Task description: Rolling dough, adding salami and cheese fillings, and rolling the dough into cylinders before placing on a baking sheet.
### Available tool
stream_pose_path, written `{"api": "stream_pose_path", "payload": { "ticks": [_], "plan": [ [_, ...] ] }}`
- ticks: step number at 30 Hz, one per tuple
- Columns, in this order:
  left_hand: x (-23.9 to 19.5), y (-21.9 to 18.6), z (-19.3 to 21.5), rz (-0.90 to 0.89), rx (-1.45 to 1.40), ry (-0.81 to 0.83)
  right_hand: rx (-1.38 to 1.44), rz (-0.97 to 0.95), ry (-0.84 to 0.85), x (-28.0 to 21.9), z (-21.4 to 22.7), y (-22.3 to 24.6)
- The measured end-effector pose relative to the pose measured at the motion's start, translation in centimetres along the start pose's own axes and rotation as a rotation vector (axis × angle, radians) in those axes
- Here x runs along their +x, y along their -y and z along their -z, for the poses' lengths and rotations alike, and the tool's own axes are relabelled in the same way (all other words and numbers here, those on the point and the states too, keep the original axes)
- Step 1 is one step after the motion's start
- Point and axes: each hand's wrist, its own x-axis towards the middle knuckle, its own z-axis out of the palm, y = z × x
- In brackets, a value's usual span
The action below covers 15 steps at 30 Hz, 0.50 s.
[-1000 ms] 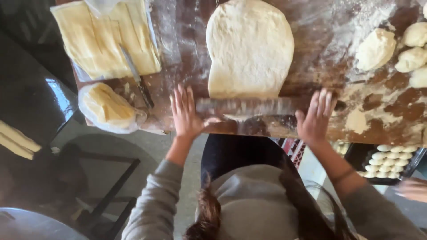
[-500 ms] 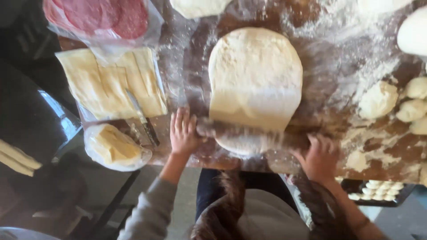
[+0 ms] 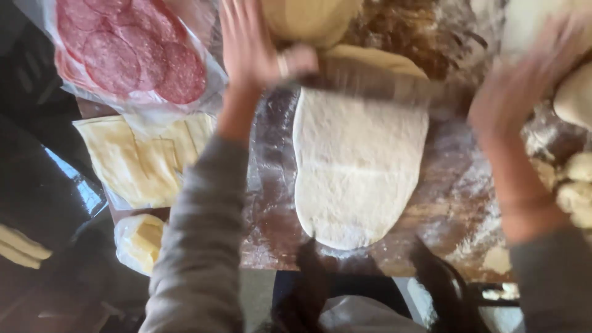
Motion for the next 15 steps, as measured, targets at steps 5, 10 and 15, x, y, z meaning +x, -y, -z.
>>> {"api": "stream_pose_path", "payload": {
  "ticks": [5,10,15],
  "plan": [
    [-16.7,8.4,-5.3,-0.305,0.469,-0.206,-0.116,0.457,0.240,-23.2,1.6,-3.0],
    [-9.7,5.5,-2.1,-0.344,0.344,-0.244,0.014,0.146,0.417,-8.9,3.7,2.6],
    [5.0,9.7,-3.2,-0.192,0.507,-0.329,-0.012,0.205,0.216,7.1,-3.6,1.0]
  ]
}}
